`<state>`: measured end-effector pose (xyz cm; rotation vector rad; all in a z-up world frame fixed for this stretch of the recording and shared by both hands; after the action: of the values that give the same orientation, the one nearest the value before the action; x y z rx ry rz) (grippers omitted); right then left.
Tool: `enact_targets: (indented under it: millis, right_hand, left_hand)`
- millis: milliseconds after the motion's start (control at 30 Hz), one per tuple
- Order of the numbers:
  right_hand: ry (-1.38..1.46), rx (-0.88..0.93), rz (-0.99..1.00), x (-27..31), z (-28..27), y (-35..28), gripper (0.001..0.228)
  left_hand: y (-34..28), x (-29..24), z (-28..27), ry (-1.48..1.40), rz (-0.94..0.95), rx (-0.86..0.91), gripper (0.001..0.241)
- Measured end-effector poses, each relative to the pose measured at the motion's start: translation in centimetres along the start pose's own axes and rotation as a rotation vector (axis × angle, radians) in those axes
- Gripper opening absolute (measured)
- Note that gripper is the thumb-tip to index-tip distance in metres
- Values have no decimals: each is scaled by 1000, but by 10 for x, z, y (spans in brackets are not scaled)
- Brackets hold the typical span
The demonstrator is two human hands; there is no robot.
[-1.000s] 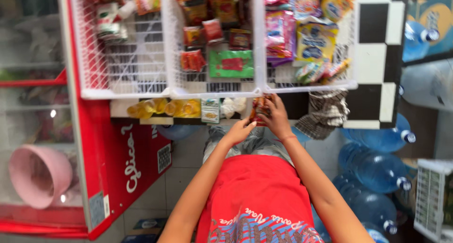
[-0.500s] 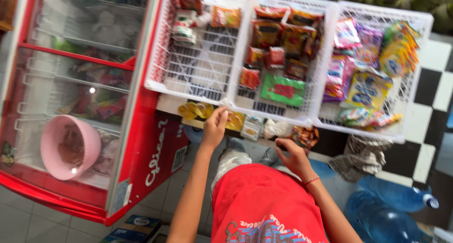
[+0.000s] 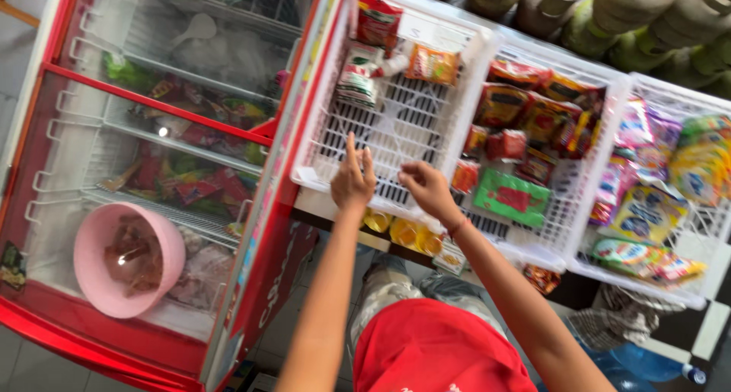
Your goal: The person organizes small snack packets and yellow plastic cups on a checkered counter next to a red freezer. They pick up items, wipe them with a cloth, and place them into white plastic baskets, repeating this process for multiple packets.
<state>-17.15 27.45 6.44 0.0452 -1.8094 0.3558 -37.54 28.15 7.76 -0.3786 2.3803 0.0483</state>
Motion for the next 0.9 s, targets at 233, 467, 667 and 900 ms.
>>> enact_targets:
  millis: [233,467,667,900]
  right_hand:
    - [-64,-191,339,-74,56,176,59]
    - [-268,-325,371,-48,77,243,68]
    - [179,-233,491,-44,82,244,47]
    - [285,-174,496,-48,66,203,31]
  left_hand:
    - [0,8,6,-38,-83,-50,58]
    - [-1,2,4,-31,-19,-147,53]
    - [-2,4,8,57,-30,-138,52]
    - [1,7,8,66,-87,-41,50]
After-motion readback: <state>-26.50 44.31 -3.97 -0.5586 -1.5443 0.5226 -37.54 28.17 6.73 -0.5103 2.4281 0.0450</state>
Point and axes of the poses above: each hand's wrist, its own y-axis towards the middle knuckle, its own z-axis out of the palm, x = y × z, the point moved 4 cm from there along y, towards the middle knuckle
